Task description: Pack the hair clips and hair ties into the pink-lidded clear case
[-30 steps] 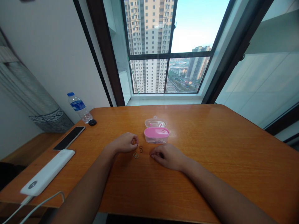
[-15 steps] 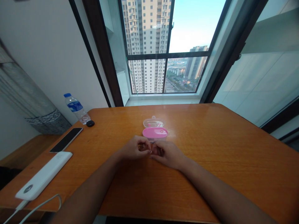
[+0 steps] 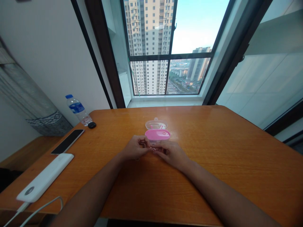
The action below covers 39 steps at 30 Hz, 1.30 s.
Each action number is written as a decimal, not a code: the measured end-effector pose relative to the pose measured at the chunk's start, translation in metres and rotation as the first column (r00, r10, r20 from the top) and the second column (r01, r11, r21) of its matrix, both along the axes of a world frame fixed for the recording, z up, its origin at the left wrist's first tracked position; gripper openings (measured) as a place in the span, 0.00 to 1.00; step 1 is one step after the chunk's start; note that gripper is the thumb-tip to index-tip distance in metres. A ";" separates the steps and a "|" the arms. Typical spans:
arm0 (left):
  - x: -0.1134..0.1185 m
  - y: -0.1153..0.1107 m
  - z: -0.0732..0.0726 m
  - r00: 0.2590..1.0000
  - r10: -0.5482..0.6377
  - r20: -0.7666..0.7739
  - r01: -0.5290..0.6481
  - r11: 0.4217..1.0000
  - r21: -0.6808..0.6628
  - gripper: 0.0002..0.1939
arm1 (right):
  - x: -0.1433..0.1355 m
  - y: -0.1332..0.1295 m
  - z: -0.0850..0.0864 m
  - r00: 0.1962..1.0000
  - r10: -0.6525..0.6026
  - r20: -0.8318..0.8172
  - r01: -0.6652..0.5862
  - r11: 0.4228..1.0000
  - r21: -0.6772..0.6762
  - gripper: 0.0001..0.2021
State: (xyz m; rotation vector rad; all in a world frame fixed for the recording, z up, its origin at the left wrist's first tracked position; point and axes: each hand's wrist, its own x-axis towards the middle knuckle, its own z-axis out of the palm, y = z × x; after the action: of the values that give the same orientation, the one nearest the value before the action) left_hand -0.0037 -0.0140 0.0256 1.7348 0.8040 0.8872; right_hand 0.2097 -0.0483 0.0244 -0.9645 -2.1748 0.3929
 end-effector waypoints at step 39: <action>0.000 0.009 -0.010 0.971 0.174 0.165 -0.159 0.982 -0.099 0.21 | 0.002 -0.003 0.008 0.944 -0.278 -0.176 0.275 0.960 -0.041 0.10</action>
State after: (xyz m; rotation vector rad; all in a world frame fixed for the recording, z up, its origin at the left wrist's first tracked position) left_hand -0.0033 -0.0054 0.0156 1.5088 0.8676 1.0846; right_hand 0.2114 -0.0517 0.0324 -1.1777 -1.8437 0.3479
